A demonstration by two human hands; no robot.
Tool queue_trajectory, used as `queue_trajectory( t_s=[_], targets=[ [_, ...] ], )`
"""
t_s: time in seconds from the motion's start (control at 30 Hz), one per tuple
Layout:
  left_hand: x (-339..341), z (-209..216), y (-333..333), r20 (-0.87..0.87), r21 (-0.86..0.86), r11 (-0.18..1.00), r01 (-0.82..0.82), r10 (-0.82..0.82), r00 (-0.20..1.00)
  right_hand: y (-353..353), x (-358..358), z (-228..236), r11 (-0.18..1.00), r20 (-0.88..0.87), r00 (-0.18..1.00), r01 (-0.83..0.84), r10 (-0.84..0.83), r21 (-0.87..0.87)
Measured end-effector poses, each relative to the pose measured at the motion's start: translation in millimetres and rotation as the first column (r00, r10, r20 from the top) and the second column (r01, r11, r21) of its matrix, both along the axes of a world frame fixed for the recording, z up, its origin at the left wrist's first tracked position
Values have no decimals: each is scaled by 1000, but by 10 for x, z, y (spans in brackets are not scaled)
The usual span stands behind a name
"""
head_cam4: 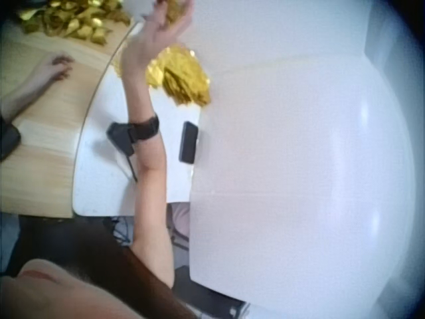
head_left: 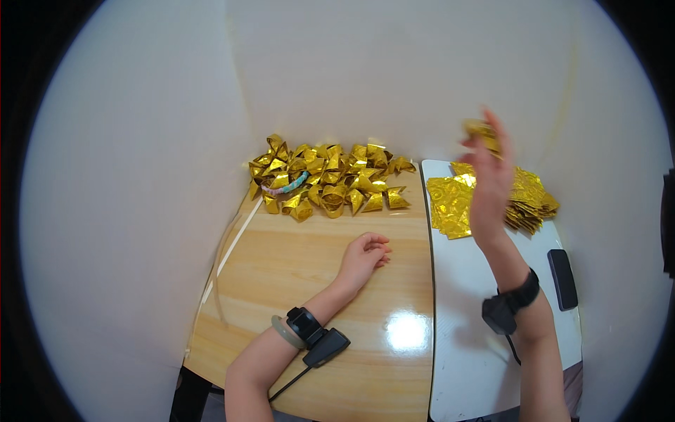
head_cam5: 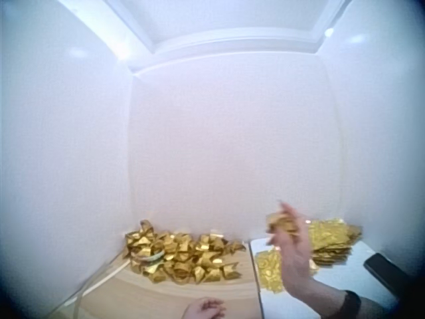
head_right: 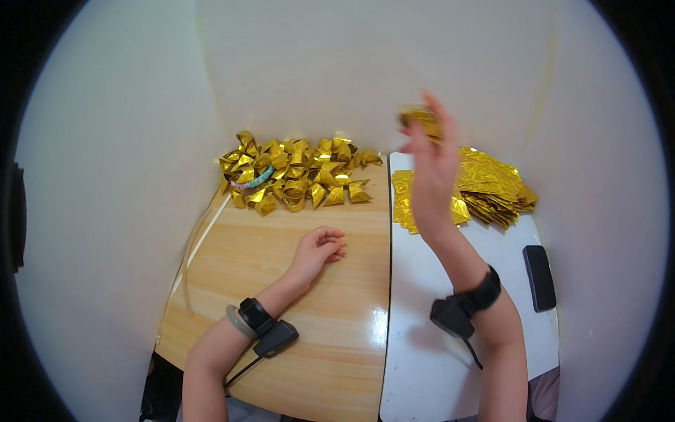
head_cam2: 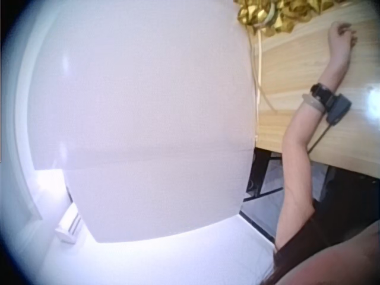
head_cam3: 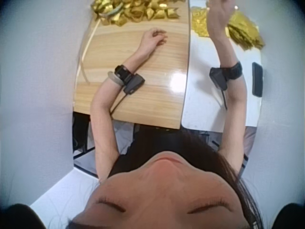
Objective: Folding sheets of gold foil paper into traditional Chinese ritual ingots (yuanbao).
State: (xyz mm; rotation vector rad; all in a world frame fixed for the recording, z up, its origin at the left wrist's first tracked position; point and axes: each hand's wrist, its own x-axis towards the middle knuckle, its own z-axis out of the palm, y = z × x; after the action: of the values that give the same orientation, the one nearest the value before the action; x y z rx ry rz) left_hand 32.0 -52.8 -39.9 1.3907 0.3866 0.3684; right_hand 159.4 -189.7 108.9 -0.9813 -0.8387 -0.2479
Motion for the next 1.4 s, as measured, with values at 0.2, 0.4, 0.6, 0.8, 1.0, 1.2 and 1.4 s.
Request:
queue_trajectory(
  t_s=[0.2,0.4,0.6,0.8,1.0,1.2,1.4],
  targets=[
    [18,11,-14,0,20,1000,10,-10,1000,112,992,-842,561,520,852,456,-52,-691],
    [17,47,-12,-10,42,999,24,-24,1000,-269,961,-1144,236,586,806,557,77,-796],
    [30,46,-43,-12,70,997,29,-28,1000,-330,925,-1364,92,538,824,531,178,-842],
    [45,-37,114,34,248,942,-224,222,974,-437,1193,-1389,144,659,748,646,77,-750],
    [24,85,326,210,128,915,-383,353,912,-630,1324,-1341,163,747,654,755,-121,-635],
    [-51,162,355,68,-9,994,-111,112,991,-575,1188,-1242,225,735,626,780,-260,-584],
    [-36,188,320,42,148,989,-22,16,999,-572,1223,-1187,115,656,741,671,-147,-732]
  ],
)
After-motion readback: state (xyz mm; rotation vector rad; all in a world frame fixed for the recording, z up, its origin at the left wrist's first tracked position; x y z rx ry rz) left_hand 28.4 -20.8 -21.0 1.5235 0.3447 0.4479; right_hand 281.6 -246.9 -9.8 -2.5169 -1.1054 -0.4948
